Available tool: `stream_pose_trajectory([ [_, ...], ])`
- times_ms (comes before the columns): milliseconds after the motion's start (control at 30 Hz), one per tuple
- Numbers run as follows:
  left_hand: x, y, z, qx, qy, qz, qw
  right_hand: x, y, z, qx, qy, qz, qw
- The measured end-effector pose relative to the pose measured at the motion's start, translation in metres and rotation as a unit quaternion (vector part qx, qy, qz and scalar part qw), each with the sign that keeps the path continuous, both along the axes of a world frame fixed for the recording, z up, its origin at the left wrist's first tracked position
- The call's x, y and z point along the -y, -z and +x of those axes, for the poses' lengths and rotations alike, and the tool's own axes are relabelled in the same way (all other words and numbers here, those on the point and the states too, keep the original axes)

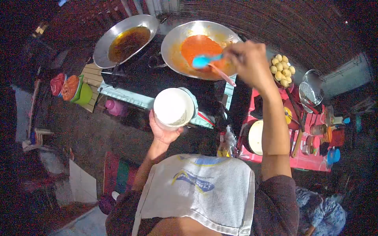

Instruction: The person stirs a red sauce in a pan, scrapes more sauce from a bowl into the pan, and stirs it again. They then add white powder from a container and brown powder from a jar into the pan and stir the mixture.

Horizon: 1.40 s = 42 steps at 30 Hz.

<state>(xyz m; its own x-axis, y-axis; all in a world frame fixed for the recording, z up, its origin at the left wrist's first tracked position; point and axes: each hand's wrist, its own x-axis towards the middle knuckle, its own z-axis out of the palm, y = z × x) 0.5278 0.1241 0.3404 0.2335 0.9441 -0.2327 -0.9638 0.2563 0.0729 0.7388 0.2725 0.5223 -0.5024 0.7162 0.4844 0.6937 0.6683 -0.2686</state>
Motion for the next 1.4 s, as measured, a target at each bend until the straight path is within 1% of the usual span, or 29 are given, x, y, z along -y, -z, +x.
stream_pose_trajectory([
  [33, -0.002, 0.001, 0.001, -0.008, 0.014, -0.003, 1.000, 0.016, -0.007, -0.002, 0.019, -0.066, -0.059, 0.996],
  [67, -0.004, 0.003, 0.003, -0.005, 0.021, -0.005, 1.000, 0.030, -0.002, -0.007, 0.071, -0.099, -0.038, 0.992],
  [100, -0.007, 0.005, 0.008, 0.001, 0.046, 0.010, 0.999, 0.041, 0.006, -0.014, 0.070, -0.150, -0.018, 0.986],
  [133, -0.008, 0.006, 0.014, 0.007, 0.070, 0.025, 0.997, 0.052, 0.012, -0.022, 0.127, -0.167, -0.002, 0.978],
  [167, -0.010, 0.005, 0.022, 0.024, 0.078, 0.032, 0.996, 0.058, 0.028, -0.029, 0.125, -0.165, 0.005, 0.978],
  [200, -0.011, 0.000, 0.031, 0.035, 0.079, 0.063, 0.994, 0.062, 0.038, -0.034, 0.176, -0.166, 0.015, 0.970],
  [300, -0.014, -0.021, 0.046, 0.023, 0.079, 0.023, 0.996, 0.072, 0.039, -0.030, 0.181, -0.157, -0.035, 0.970],
  [367, -0.014, -0.021, 0.052, 0.130, 0.095, 0.096, 0.982, 0.074, 0.030, -0.017, -0.046, -0.157, -0.049, 0.985],
  [400, -0.015, -0.019, 0.053, 0.132, 0.101, 0.091, 0.982, 0.070, 0.034, -0.002, -0.065, -0.132, -0.069, 0.987],
  [467, -0.017, -0.017, 0.055, 0.218, 0.173, 0.137, 0.951, 0.066, 0.051, 0.028, -0.162, -0.016, -0.205, 0.965],
  [500, -0.017, -0.013, 0.058, 0.219, 0.179, 0.134, 0.950, 0.068, 0.062, 0.037, -0.211, -0.004, -0.306, 0.928],
  [533, -0.016, -0.006, 0.061, 0.202, 0.178, 0.083, 0.960, 0.071, 0.077, 0.045, -0.259, 0.008, -0.401, 0.878],
  [567, -0.016, -0.002, 0.065, 0.183, 0.177, 0.033, 0.967, 0.075, 0.102, 0.054, -0.286, -0.020, -0.451, 0.845],
  [600, -0.017, -0.004, 0.072, 0.183, 0.185, 0.031, 0.965, 0.086, 0.110, 0.049, -0.357, 0.008, -0.496, 0.792],
  [667, -0.018, -0.011, 0.089, 0.207, 0.199, 0.034, 0.957, 0.112, 0.087, 0.040, -0.355, 0.123, -0.484, 0.790],
  [700, -0.018, -0.015, 0.096, 0.243, 0.202, 0.046, 0.948, 0.107, 0.102, 0.055, -0.352, 0.090, -0.452, 0.815],
  [733, -0.017, -0.018, 0.103, 0.243, 0.209, 0.044, 0.946, 0.108, 0.104, 0.065, -0.406, 0.124, -0.446, 0.788],
  [800, -0.018, -0.021, 0.118, 0.111, 0.232, 0.074, 0.964, 0.107, 0.097, 0.093, -0.474, 0.094, -0.342, 0.806],
  [833, -0.022, -0.017, 0.127, 0.132, 0.266, 0.078, 0.952, 0.111, 0.084, 0.103, -0.465, 0.085, -0.320, 0.821],
  [867, -0.022, -0.016, 0.138, 0.088, 0.266, 0.067, 0.958, 0.112, 0.084, 0.114, -0.393, 0.098, -0.244, 0.881],
  [900, -0.022, -0.013, 0.149, 0.079, 0.279, 0.058, 0.955, 0.117, 0.076, 0.122, -0.295, 0.090, -0.185, 0.933],
  [933, -0.021, -0.011, 0.160, 0.069, 0.292, 0.050, 0.953, 0.123, 0.067, 0.127, -0.193, 0.079, -0.123, 0.970],
  [1000, -0.015, -0.014, 0.186, 0.051, 0.298, 0.042, 0.952, 0.130, 0.075, 0.141, -0.209, 0.071, -0.059, 0.973],
  [1100, -0.005, -0.026, 0.221, -0.075, 0.287, -0.026, 0.955, 0.138, 0.088, 0.177, -0.227, 0.087, -0.066, 0.968],
  [1133, -0.003, -0.026, 0.232, -0.078, 0.289, -0.032, 0.954, 0.141, 0.091, 0.189, -0.233, 0.085, -0.060, 0.967],
  [1233, 0.004, -0.023, 0.267, -0.060, 0.307, 0.020, 0.950, 0.151, 0.103, 0.225, -0.246, 0.085, -0.055, 0.964],
  [1267, 0.006, -0.018, 0.279, -0.089, 0.300, 0.025, 0.949, 0.155, 0.106, 0.237, -0.249, 0.082, -0.049, 0.964],
  [1333, 0.015, -0.026, 0.303, -0.133, 0.301, -0.024, 0.944, 0.161, 0.111, 0.258, -0.248, 0.082, -0.045, 0.964],
  [1400, 0.021, -0.022, 0.325, -0.138, 0.306, -0.038, 0.941, 0.167, 0.116, 0.280, -0.262, 0.082, -0.061, 0.960],
])
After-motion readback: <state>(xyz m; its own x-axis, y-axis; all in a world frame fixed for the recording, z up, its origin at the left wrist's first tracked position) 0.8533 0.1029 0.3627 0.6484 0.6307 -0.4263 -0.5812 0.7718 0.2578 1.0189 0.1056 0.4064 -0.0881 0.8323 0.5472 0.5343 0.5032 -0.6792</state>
